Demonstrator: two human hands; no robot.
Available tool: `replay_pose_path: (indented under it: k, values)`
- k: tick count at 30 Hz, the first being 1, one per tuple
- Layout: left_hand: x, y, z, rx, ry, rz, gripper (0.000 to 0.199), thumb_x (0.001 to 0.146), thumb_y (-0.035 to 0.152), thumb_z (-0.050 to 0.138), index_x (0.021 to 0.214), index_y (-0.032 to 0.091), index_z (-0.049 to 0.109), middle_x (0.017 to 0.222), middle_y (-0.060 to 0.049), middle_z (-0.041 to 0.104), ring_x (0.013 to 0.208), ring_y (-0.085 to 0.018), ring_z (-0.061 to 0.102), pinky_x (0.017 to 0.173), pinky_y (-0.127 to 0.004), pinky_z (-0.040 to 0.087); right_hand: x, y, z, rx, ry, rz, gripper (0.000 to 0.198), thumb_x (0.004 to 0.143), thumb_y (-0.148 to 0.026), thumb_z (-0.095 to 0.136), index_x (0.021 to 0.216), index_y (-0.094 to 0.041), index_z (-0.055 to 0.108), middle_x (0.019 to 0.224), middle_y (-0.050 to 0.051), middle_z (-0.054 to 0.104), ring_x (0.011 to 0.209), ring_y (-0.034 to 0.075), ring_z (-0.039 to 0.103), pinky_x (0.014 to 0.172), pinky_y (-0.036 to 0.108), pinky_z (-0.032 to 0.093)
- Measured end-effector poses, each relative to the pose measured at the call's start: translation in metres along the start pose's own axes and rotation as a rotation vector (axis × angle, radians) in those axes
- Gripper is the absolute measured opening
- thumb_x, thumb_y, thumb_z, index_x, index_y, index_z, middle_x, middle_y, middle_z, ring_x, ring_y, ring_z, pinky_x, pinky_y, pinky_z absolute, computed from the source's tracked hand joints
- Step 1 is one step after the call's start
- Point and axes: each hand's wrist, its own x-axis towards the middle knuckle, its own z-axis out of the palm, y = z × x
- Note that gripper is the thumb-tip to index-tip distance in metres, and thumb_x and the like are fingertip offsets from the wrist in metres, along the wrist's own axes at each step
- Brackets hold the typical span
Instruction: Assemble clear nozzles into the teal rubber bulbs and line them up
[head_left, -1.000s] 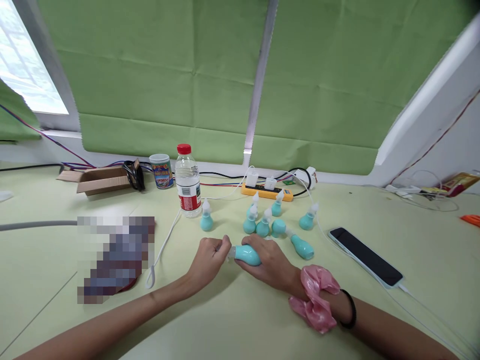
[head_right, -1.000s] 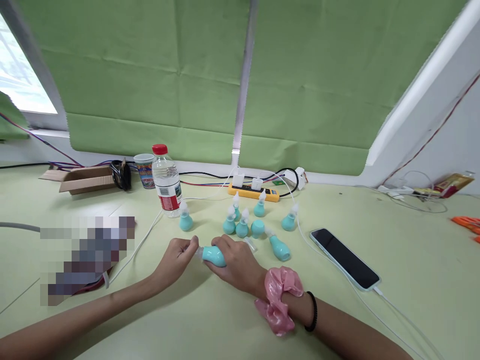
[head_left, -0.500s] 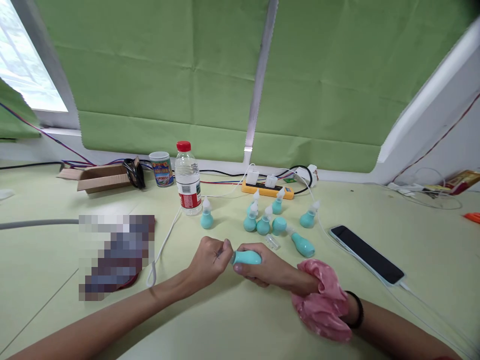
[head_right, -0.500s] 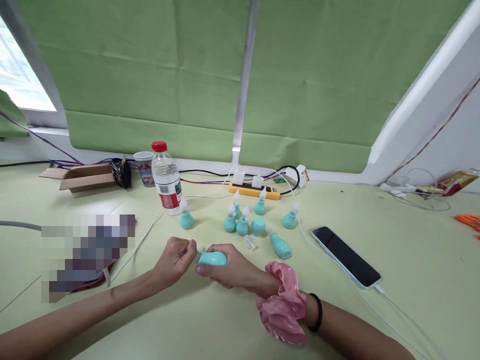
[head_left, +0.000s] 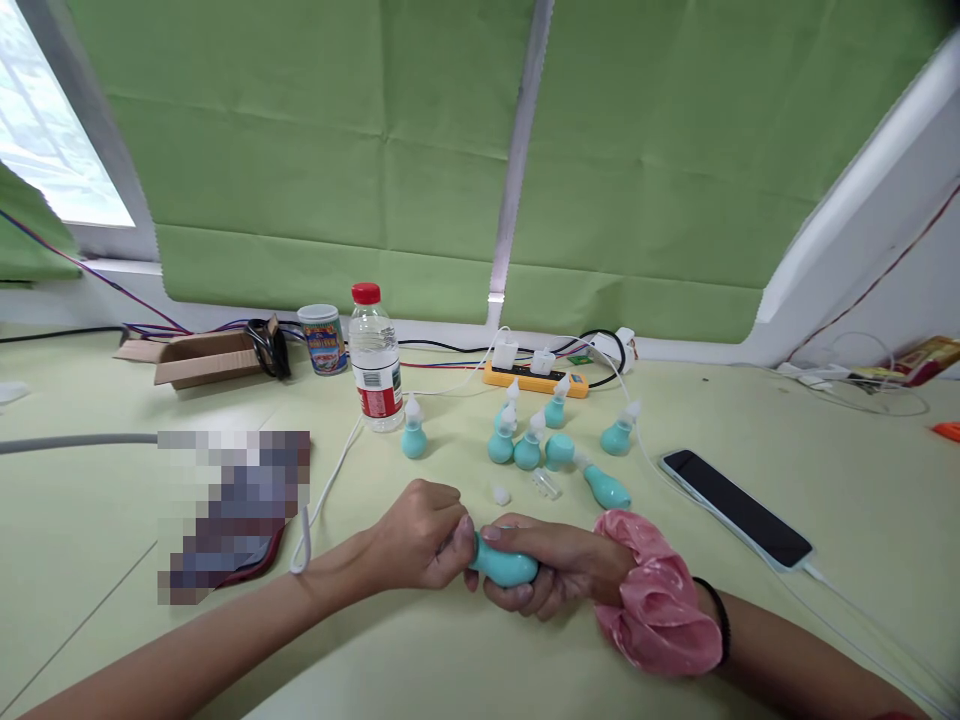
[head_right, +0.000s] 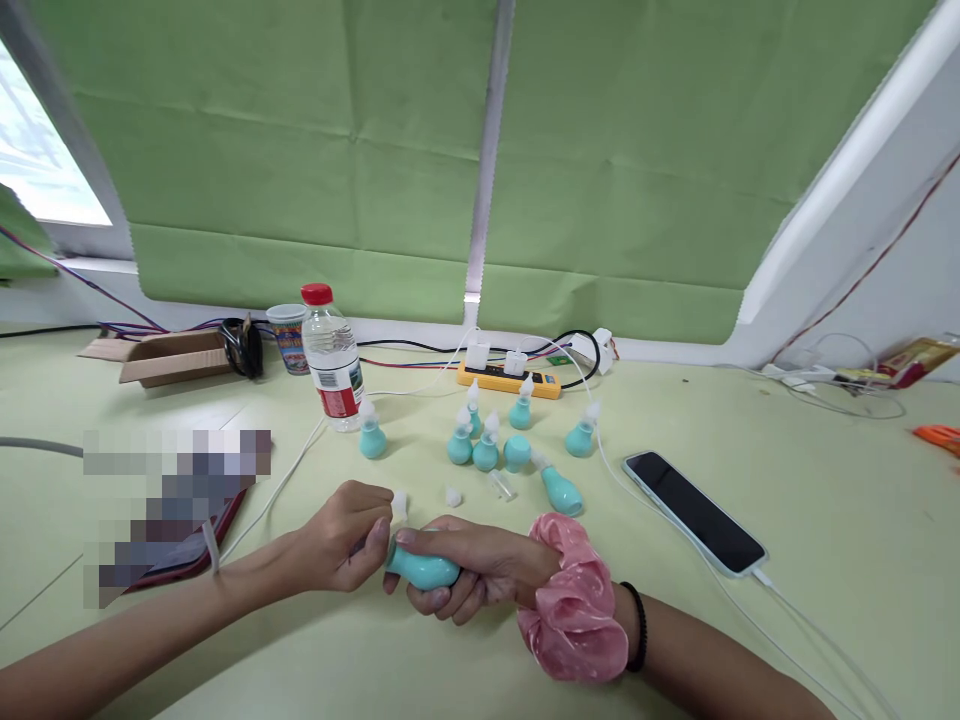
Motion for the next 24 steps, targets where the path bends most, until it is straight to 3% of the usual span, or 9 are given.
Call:
replay_pose_path:
  k: [6,9,11,14,16,17,19,22,24]
  values:
    - [-0.005,-0.005,0.005,0.070,0.062,0.072,0.030,0.077,0.013,0.029,0.048,0.020,0.030,0.036,0.001,0.039,0.037,-0.011,0.025,0.038,-0.026,0.022,0.003,0.002,-0.001,0.064,0.064,0.057,0.042,0.083,-0.051,0.028,0.080,-0.015,0.049,0.045,-0.006,0.039,0.029,0.000,0.011,0.025,0.010,0.010]
    - [-0.009,-0.004,0.006,-0.009,0.071,0.051,0.033,0.080,0.016,0.026,0.047,0.019,0.031,0.036,0.001,0.040,0.038,-0.011,0.026,0.039,-0.026,0.022,0.004,0.004,0.002,0.063,0.095,0.055,0.043,0.082,-0.052,0.029,0.080,-0.015,0.050,0.045,-0.005,0.041,0.028,0.000,0.012,0.025,0.011,0.011]
    - [-0.009,-0.003,0.006,-0.169,0.037,-0.134,0.036,0.083,0.018,0.022,0.049,0.018,0.034,0.039,0.001,0.043,0.039,-0.010,0.031,0.042,-0.024,0.027,0.004,0.003,0.007,0.038,0.166,-0.020,0.040,0.083,-0.049,0.031,0.083,-0.015,0.052,0.046,-0.005,0.043,0.030,0.000,0.014,0.028,0.011,0.014]
    - [-0.005,-0.004,0.003,-0.405,0.071,-0.532,0.039,0.087,0.020,0.012,0.060,0.017,0.039,0.046,0.002,0.048,0.044,-0.009,0.039,0.048,-0.022,0.034,0.002,-0.002,0.012,-0.015,0.353,-0.215,0.033,0.082,-0.044,0.038,0.087,-0.015,0.052,0.050,-0.003,0.047,0.033,0.000,0.022,0.034,0.012,0.022]
    - [0.000,-0.008,0.000,-0.413,0.100,-0.664,0.033,0.087,0.021,0.014,0.072,0.016,0.044,0.055,0.001,0.052,0.052,-0.010,0.044,0.051,-0.022,0.037,0.000,-0.008,0.011,-0.057,0.484,-0.345,0.029,0.081,-0.042,0.042,0.089,-0.016,0.052,0.056,-0.001,0.051,0.036,0.001,0.029,0.038,0.014,0.027]
    - [0.003,-0.011,-0.002,-0.362,0.067,-0.683,0.028,0.085,0.020,0.020,0.077,0.016,0.046,0.062,0.000,0.053,0.057,-0.011,0.046,0.054,-0.023,0.038,-0.002,-0.010,0.010,-0.069,0.541,-0.402,0.029,0.080,-0.041,0.043,0.090,-0.016,0.052,0.059,0.000,0.053,0.037,0.002,0.031,0.039,0.016,0.029]
    - [0.005,-0.017,-0.005,-0.198,-0.111,-0.639,0.019,0.078,0.012,0.032,0.084,0.016,0.050,0.075,-0.002,0.055,0.069,-0.014,0.049,0.060,-0.024,0.039,-0.006,-0.015,0.006,-0.075,0.621,-0.490,0.028,0.080,-0.041,0.044,0.090,-0.016,0.052,0.064,0.001,0.055,0.037,0.002,0.032,0.041,0.017,0.030]
    - [0.002,-0.023,-0.007,0.059,-0.482,-0.415,0.029,0.065,0.003,0.041,0.086,0.017,0.055,0.085,-0.005,0.056,0.082,-0.019,0.048,0.069,-0.028,0.039,-0.011,-0.020,0.001,-0.126,0.664,-0.559,0.029,0.080,-0.041,0.043,0.089,-0.015,0.050,0.065,0.001,0.056,0.035,0.002,0.031,0.039,0.019,0.030]
    - [-0.003,-0.026,-0.005,0.171,-0.639,-0.281,0.029,0.065,0.003,0.043,0.087,0.018,0.057,0.085,-0.006,0.056,0.082,-0.020,0.048,0.069,-0.030,0.040,-0.011,-0.020,0.000,-0.206,0.674,-0.570,0.029,0.079,-0.042,0.044,0.085,-0.014,0.049,0.064,0.002,0.057,0.035,0.003,0.034,0.039,0.020,0.032]
